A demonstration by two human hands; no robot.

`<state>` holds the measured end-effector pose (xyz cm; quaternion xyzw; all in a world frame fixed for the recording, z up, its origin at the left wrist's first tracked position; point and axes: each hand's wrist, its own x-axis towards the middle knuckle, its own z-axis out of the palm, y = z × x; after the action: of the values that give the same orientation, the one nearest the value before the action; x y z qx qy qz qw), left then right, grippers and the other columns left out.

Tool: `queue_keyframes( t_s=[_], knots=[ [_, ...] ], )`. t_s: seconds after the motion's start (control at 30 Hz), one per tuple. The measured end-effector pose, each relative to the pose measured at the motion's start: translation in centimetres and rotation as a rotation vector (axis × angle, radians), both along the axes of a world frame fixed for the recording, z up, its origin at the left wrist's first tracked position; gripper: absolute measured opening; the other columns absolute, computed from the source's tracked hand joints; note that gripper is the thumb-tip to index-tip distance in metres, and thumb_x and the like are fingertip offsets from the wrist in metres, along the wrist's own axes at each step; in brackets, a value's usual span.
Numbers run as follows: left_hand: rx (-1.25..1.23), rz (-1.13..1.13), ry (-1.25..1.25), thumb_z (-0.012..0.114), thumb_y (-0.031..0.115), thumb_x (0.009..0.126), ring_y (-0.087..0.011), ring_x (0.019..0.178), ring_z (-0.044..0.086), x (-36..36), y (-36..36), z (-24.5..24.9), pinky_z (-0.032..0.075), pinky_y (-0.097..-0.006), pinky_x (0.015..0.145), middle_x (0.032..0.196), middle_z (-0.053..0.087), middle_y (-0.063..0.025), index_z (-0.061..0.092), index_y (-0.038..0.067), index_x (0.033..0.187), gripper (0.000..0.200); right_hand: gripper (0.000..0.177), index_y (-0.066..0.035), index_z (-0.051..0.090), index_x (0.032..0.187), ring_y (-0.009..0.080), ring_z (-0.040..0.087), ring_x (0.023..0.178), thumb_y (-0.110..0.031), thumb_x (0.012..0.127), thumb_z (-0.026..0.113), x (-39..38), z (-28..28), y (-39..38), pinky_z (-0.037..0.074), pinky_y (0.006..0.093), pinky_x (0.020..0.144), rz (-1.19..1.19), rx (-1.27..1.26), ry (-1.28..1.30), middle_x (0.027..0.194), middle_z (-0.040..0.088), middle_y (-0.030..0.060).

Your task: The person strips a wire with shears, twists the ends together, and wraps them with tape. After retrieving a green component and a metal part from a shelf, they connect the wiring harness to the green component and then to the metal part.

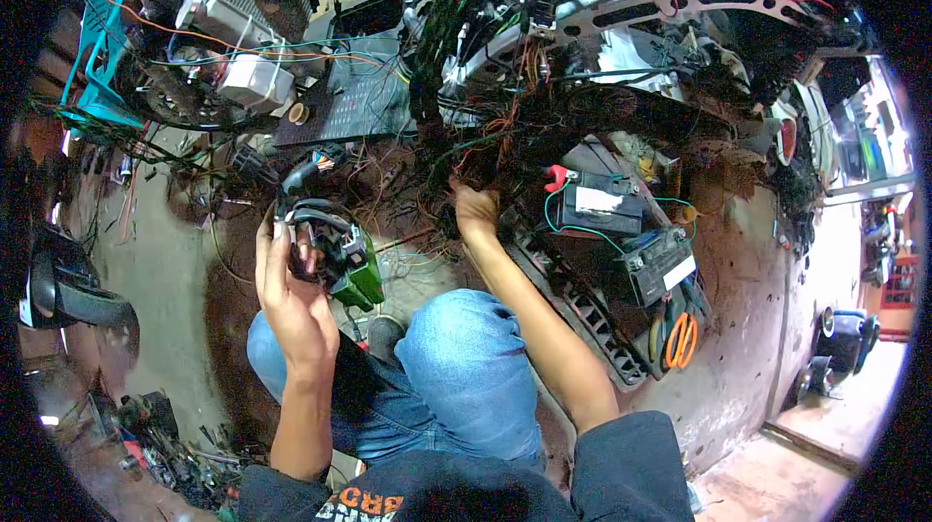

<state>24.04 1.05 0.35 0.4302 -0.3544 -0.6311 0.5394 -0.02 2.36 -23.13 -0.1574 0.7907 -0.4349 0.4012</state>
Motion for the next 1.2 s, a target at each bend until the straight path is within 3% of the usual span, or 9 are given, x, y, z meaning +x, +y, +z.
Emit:
queue_keyframes(
  t_s=[0.17, 0.33, 0.37, 0.5, 0.6, 0.67, 0.93, 1.1, 1.2],
  knots=[
    [0.018, 0.009, 0.035, 0.057, 0.019, 0.105, -0.0048, 0.083, 0.047, -0.3, -0.3, -0.4, 0.037, -0.0219, 0.073, 0.096, 0.059, 0.0011, 0.057, 0.001, 0.138, 0.037, 0.085, 0.003, 0.032, 0.155, 0.0291, 0.056, 0.114, -0.024, 0.087, 0.075, 1.7, 4.4, -0.7, 0.043, 0.0345, 0.099, -0.158, 0.012, 0.077, 0.134, 0.06, 0.0198],
    [0.057, -0.04, -0.034, 0.056, 0.015, 0.102, -0.0057, 0.076, 0.048, -0.6, -0.8, -0.2, 0.037, -0.0219, 0.069, 0.091, 0.059, 0.0005, 0.058, 0.002, 0.134, 0.035, 0.069, 0.002, 0.041, 0.149, 0.0197, 0.061, 0.081, -0.014, 0.088, 0.07, 1.2, 9.6, 1.1, 0.053, 0.0356, 0.072, -0.05, 0.13, -0.322, 0.113, 0.065, 0.0113],
    [0.039, -0.113, -0.098, 0.056, 0.016, 0.101, -0.0059, 0.073, 0.047, -0.5, -1.1, -0.9, 0.037, -0.0218, 0.066, 0.088, 0.058, 0.0007, 0.055, 0.002, 0.136, 0.037, 0.049, 0.005, 0.053, 0.126, 0.016, 0.055, 0.066, -0.015, 0.086, 0.072, 1.6, 10.4, 2.1, 0.047, 0.0369, 0.057, -0.032, 0.033, -0.329, 0.094, 0.063, 0.0093],
    [-0.066, -0.208, -0.28, 0.057, 0.009, 0.103, -0.0073, 0.071, 0.049, -1.9, -0.4, -0.8, 0.042, -0.0229, 0.061, 0.092, 0.059, -0.0009, 0.04, 0.01, 0.153, 0.053, 0.045, 0.008, 0.053, 0.113, 0.021, 0.066, 0.083, -0.016, 0.083, 0.078, 3.1, 16.5, 1.9, 0.054, 0.0348, 0.069, -0.049, -0.055, -0.496, 0.1, 0.067, 0.0161],
    [-0.111, -0.362, -0.41, 0.053, 0.004, 0.104, -0.0063, 0.074, 0.05, -2.4, -0.5, -1.8, 0.044, -0.0208, 0.066, 0.095, 0.058, 0.0008, 0.063, 0.013, 0.136, 0.036, 0.052, 0.009, 0.052, 0.119, 0.0228, 0.068, 0.092, -0.015, 0.082, 0.08, 3.3, 16.3, 2.7, 0.056, 0.035, 0.078, -0.024, -0.145, -0.479, 0.109, 0.068, 0.0186],
    [-0.424, -0.407, -0.779, 0.059, 0.0, 0.095, -0.0149, 0.087, 0.053, -2.4, -0.5, -2.7, 0.047, -0.0305, 0.079, 0.101, 0.053, -0.0047, 0.069, 0.01, 0.128, 0.036, 0.063, 0.01, 0.049, 0.128, 0.0236, 0.069, 0.095, -0.014, 0.08, 0.082, 3.2, 17.1, 3.0, 0.056, 0.0354, 0.084, 0.001, -0.122, -0.433, 0.11, 0.069, 0.0168],
    [-0.566, -0.662, -1.173, 0.089, 0.03, 0.074, -0.0442, 0.11, 0.055, -4.6, 0.9, -3.0, 0.047, -0.0504, 0.091, 0.119, 0.049, -0.0232, 0.064, 0.01, 0.13, 0.063, 0.064, 0.008, 0.048, 0.134, 0.0223, 0.066, 0.103, -0.009, 0.081, 0.08, 3.3, 21.6, 4.6, 0.056, 0.0339, 0.087, 0.142, -0.155, -0.603, 0.112, 0.069, 0.0132],
    [-0.616, -0.633, -1.098, 0.085, 0.015, 0.069, -0.0423, 0.104, 0.06, -4.9, 0.2, -2.8, 0.051, -0.0498, 0.09, 0.114, 0.052, -0.0218, 0.066, 0.005, 0.119, 0.054, 0.085, 0.011, 0.022, 0.147, 0.0254, 0.066, 0.105, -0.023, 0.091, 0.077, 3.6, 22.0, 5.4, 0.055, 0.0347, 0.091, 0.13, -0.184, -0.472, 0.108, 0.068, 0.0187],
    [-0.682, -0.572, -0.945, 0.088, 0.018, 0.071, -0.0345, 0.1, 0.061, -4.1, -0.9, -1.8, 0.05, -0.0434, 0.088, 0.105, 0.055, -0.0163, 0.07, 0.002, 0.109, 0.045, 0.082, 0.011, 0.024, 0.147, 0.0261, 0.066, 0.104, -0.029, 0.095, 0.073, 1.5, 23.1, 7.3, 0.055, 0.0368, 0.091, 0.336, -0.095, -0.476, 0.108, 0.068, 0.0203]
  ],
)
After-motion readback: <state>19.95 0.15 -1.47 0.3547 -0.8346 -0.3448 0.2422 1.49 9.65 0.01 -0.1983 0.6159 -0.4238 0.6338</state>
